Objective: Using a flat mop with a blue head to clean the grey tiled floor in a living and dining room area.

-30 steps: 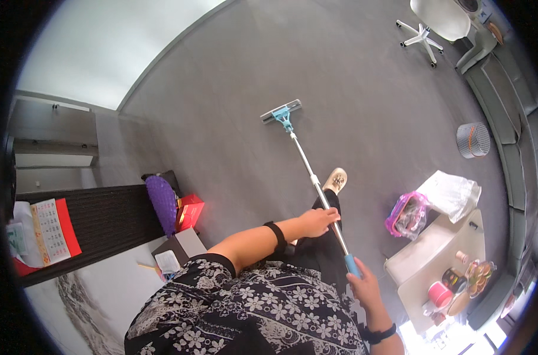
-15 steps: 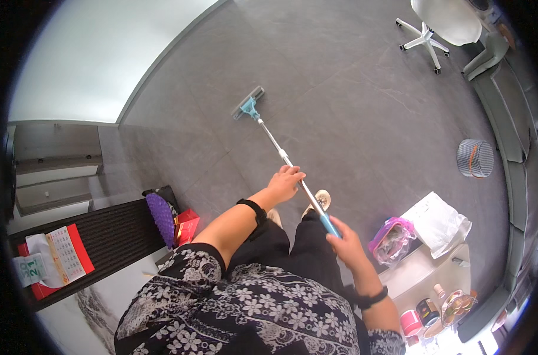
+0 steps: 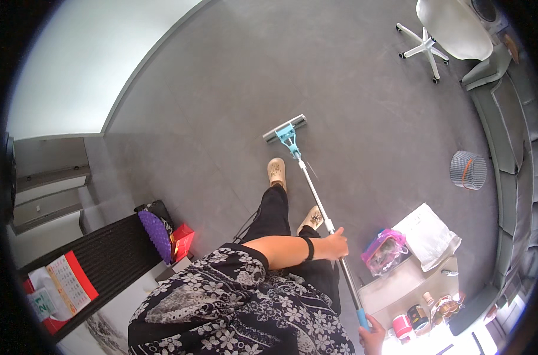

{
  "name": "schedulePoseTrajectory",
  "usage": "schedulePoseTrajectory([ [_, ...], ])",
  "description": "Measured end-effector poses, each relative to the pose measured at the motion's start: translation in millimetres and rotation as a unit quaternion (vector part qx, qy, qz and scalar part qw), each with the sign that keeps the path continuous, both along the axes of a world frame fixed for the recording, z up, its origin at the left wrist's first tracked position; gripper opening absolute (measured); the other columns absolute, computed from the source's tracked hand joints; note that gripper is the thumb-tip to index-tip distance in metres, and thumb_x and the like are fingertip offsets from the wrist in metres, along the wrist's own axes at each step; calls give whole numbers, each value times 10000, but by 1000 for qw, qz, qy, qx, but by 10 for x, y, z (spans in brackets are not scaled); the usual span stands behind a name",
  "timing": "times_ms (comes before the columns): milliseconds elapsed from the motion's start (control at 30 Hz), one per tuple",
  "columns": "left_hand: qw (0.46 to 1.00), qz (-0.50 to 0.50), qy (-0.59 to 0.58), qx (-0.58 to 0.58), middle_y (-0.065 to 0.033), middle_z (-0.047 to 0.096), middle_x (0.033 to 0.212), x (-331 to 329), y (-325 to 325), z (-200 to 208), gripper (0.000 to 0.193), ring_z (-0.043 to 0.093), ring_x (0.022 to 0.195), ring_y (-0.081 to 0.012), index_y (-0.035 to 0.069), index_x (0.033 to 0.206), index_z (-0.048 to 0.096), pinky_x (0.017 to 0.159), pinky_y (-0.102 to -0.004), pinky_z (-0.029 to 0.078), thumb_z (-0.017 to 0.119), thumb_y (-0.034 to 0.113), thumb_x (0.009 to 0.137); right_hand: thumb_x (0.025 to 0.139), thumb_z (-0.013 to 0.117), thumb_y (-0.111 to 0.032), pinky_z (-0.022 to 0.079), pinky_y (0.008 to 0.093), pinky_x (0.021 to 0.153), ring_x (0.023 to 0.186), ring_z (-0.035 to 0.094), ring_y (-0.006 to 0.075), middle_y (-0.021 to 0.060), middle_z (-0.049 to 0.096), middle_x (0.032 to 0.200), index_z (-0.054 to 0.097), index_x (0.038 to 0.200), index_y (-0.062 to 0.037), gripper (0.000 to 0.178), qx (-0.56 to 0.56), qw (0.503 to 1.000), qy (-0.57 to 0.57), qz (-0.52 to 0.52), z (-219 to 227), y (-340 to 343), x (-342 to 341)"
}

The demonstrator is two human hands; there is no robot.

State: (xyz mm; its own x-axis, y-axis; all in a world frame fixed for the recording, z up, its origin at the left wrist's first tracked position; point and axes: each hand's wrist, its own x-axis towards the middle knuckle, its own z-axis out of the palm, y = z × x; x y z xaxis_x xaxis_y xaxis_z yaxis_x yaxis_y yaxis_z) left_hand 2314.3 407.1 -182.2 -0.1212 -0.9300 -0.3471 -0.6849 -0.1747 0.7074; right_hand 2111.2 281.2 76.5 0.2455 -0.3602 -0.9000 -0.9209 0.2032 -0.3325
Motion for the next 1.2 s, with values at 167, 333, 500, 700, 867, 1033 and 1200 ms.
schedulePoseTrajectory([
  [167, 989, 38, -139, -27, 5, 568, 719, 1160, 499, -129, 67, 522, 855, -193, 170, 707, 596, 872, -522, 261, 562, 219, 678, 681, 592, 9, 303, 190, 336, 384, 411, 65, 8, 471, 526, 495, 1134, -13, 463, 19, 999, -15, 29, -310, 505, 1149],
  [333, 958, 178, -222, -18, 7, 535, 794, 2629, 1163, -223, 141, 480, 907, -178, 161, 771, 573, 826, -435, 328, 619, 210, 647, 703, 599, -19, 305, 190, 346, 386, 395, 51, -4, 469, 528, 489, 1154, -24, 464, 40, 995, -64, 59, -688, 955, 2526],
  [500, 938, 300, -176, 2, 9, 523, 806, 3274, 1620, -76, 144, 457, 922, -192, 145, 746, 575, 839, -426, 331, 640, 183, 623, 697, 622, -41, 330, 179, 397, 462, 422, 36, -17, 507, 626, 484, 1176, -51, 499, 95, 976, -130, 145, -645, 1021, 3355],
  [700, 904, 412, -111, -10, -41, 547, 733, 3155, 2136, 281, 154, 488, 855, -238, 123, 702, 579, 833, -387, 348, 643, 221, 602, 668, 617, -3, 384, 181, 483, 568, 490, 44, 27, 585, 771, 516, 1143, -33, 486, 153, 949, -11, 277, -188, 672, 4248],
  [867, 848, 506, -111, 117, -48, 540, 764, 3026, 3092, -30, 140, 486, 851, -246, 123, 716, 557, 764, -389, 366, 619, 223, 640, 717, 598, -50, 389, 209, 495, 563, 471, 55, -13, 543, 677, 541, 1125, -86, 414, 193, 855, -110, 468, -666, 1361, 5048],
  [1033, 761, 585, -83, 266, -46, 537, 842, 3047, 3467, -211, 139, 472, 909, -249, 120, 768, 552, 753, -405, 385, 616, 185, 663, 720, 602, -86, 434, 290, 557, 549, 538, 164, 108, 581, 658, 547, 1113, -117, 398, 153, 741, -121, 642, -827, 2001, 5825],
  [1200, 752, 637, -67, 156, -101, 548, 821, 3624, 2674, -467, 108, 489, 871, -304, 93, 744, 544, 715, -414, 427, 596, 138, 661, 707, 600, -69, 424, 280, 545, 545, 516, 168, 108, 586, 702, 571, 1075, -125, 373, 13, 669, -247, 701, -754, 1203, 6363],
])
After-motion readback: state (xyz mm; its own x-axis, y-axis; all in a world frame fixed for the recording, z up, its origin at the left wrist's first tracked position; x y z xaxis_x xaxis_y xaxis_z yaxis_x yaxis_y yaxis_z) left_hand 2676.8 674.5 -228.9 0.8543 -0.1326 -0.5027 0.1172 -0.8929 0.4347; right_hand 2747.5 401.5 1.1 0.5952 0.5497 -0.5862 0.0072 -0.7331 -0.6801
